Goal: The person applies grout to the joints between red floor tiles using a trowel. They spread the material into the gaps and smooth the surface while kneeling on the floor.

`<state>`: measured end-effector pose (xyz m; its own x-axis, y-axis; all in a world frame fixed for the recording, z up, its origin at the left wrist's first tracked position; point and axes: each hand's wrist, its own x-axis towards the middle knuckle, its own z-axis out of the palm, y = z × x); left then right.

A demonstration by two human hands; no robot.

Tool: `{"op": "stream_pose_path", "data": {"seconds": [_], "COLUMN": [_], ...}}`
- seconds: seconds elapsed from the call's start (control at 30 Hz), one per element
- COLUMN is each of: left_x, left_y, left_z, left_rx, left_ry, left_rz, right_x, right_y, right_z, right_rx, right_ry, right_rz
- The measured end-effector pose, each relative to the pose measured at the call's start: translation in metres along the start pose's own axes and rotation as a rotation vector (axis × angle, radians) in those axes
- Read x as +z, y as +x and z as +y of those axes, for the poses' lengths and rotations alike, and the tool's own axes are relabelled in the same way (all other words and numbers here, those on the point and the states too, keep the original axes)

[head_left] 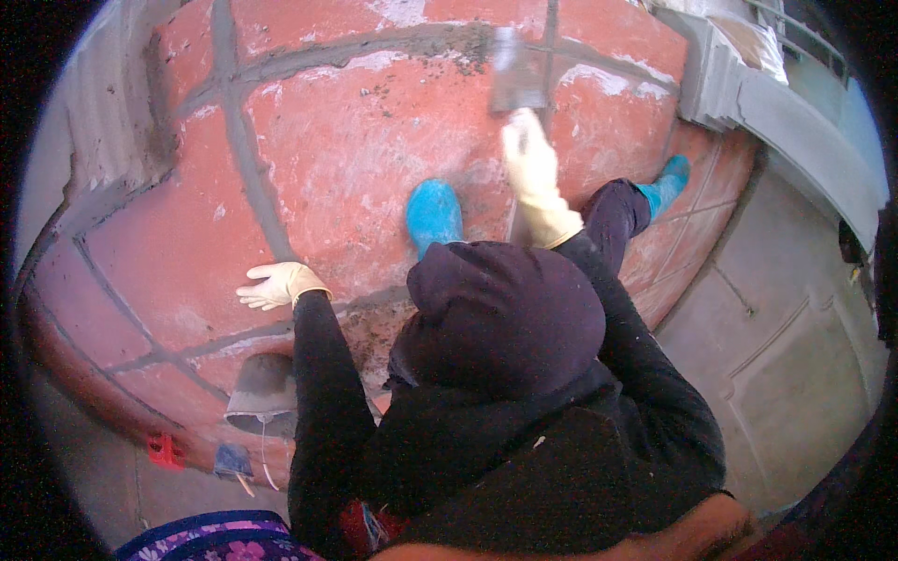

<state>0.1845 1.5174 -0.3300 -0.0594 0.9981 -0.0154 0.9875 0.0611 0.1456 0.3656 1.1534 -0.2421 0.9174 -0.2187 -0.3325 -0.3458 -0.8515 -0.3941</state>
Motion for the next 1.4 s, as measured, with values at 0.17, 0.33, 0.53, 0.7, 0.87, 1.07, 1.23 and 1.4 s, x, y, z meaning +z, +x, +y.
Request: {"op": "stream_pose_path", "data": {"seconds": [0.17,0.33,0.53,0.7,0.87,1.07,1.23,1.4], "left_x": [0.004,0.004,0.000,-0.002,-0.002,0.001,0.003,0.004], "left_y": [0.000,0.001,0.000,-0.001,-0.001,0.001,0.001,0.000], "left_z": [-0.002,-0.004,-0.001,0.000,0.000,-0.002,-0.005,-0.005], "left_rx": [0.011,0.026,0.010,-0.007,-0.004,-0.002,-0.023,-0.010], "left_ry": [-0.007,-0.029,-0.025,-0.030,-0.047,-0.057,-0.059,-0.075], "left_rz": [0.026,0.031,-0.011,-0.018,-0.032,-0.006,-0.017,-0.008], "right_x": [0.009,-0.011,0.022,-0.013,0.002,0.021,0.010,0.043], "right_y": [-0.022,0.022,-0.016,0.029,0.019,-0.009,0.021,-0.012], "right_z": [-0.017,-0.003,-0.035,-0.028,-0.035,-0.056,-0.059,-0.097], "right_rx": [-0.103,0.150,-0.133,-0.047,-0.127,-0.262,0.026,-0.303], "right_ry": [0.040,0.072,-0.032,0.134,0.073,0.063,0.289,0.018], "right_rz": [-0.113,0.097,-0.292,-0.044,-0.086,-0.216,-0.153,-0.344]}}
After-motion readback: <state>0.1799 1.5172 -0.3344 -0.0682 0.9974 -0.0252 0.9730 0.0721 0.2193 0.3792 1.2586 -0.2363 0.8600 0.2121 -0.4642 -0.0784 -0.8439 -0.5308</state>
